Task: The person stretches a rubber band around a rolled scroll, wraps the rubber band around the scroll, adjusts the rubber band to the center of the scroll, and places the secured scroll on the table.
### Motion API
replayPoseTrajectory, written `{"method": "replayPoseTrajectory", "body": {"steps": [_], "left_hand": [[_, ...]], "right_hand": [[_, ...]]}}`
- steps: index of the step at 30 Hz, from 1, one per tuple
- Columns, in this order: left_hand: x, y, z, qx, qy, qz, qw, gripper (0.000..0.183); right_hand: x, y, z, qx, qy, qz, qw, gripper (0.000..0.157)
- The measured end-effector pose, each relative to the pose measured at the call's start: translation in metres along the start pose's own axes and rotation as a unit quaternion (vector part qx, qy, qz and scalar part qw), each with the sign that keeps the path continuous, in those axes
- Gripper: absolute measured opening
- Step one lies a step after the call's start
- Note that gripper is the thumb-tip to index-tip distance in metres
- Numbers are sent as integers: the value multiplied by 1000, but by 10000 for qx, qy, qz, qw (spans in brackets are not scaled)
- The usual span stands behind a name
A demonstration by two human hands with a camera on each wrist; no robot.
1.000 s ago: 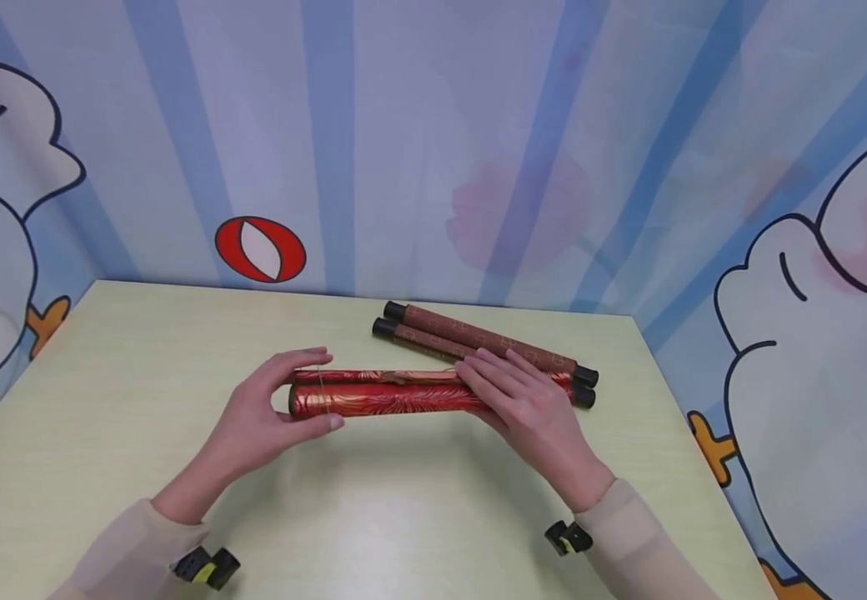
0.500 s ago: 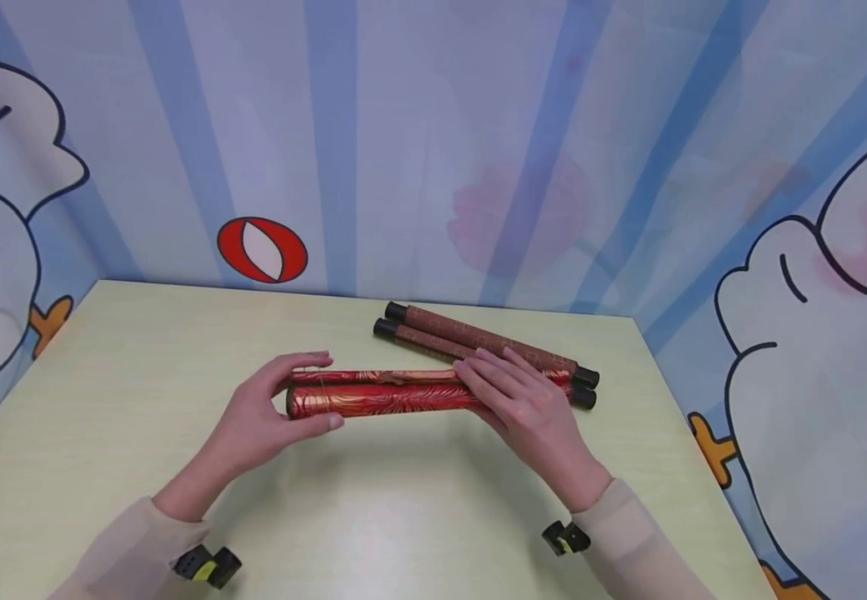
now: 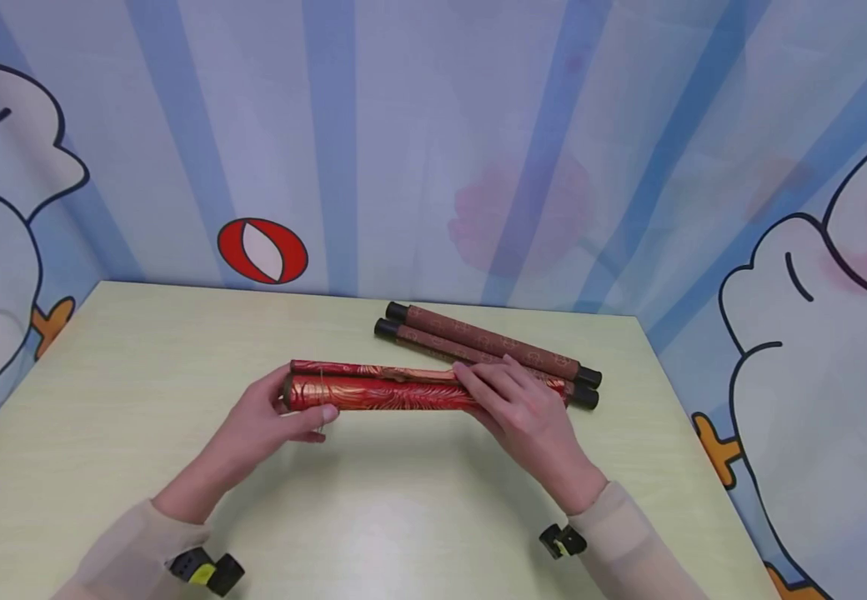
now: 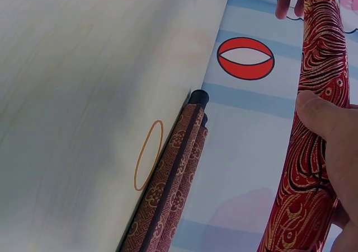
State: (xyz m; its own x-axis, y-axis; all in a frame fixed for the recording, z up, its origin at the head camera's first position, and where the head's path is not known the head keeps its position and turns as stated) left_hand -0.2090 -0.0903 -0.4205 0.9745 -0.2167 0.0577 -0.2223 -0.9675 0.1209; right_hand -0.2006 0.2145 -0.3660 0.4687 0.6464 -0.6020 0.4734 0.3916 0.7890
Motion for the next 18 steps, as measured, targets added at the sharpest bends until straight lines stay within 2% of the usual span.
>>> {"method": "replayPoseTrajectory", "body": {"steps": [4, 11, 18], "left_hand": [[1, -1, 4, 283, 108, 27, 9995, 62], [6, -1, 9, 316, 351, -54, 9989, 61], [12, -3, 8, 241, 362, -322, 9985, 59]], "right_hand": [[0, -2, -1, 25, -36, -43, 10000, 73], [-2, -3, -5, 116, -84, -64, 9999, 61], [-4, -5, -5, 96, -77, -76, 9999, 78]]}}
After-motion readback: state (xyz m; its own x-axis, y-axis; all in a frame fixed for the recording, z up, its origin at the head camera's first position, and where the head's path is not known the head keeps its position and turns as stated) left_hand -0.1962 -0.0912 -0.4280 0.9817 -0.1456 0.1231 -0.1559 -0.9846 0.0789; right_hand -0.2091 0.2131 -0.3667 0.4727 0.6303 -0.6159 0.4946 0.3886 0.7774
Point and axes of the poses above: each hand's wrist, its own x-axis away from the middle knuckle, its own y-axis out of the back of the hand, z = x × y, the point moved 6 cm from there along -x, towards the middle knuckle, and after that the axes turned 1 degree about -y, right-handed, at the moved point
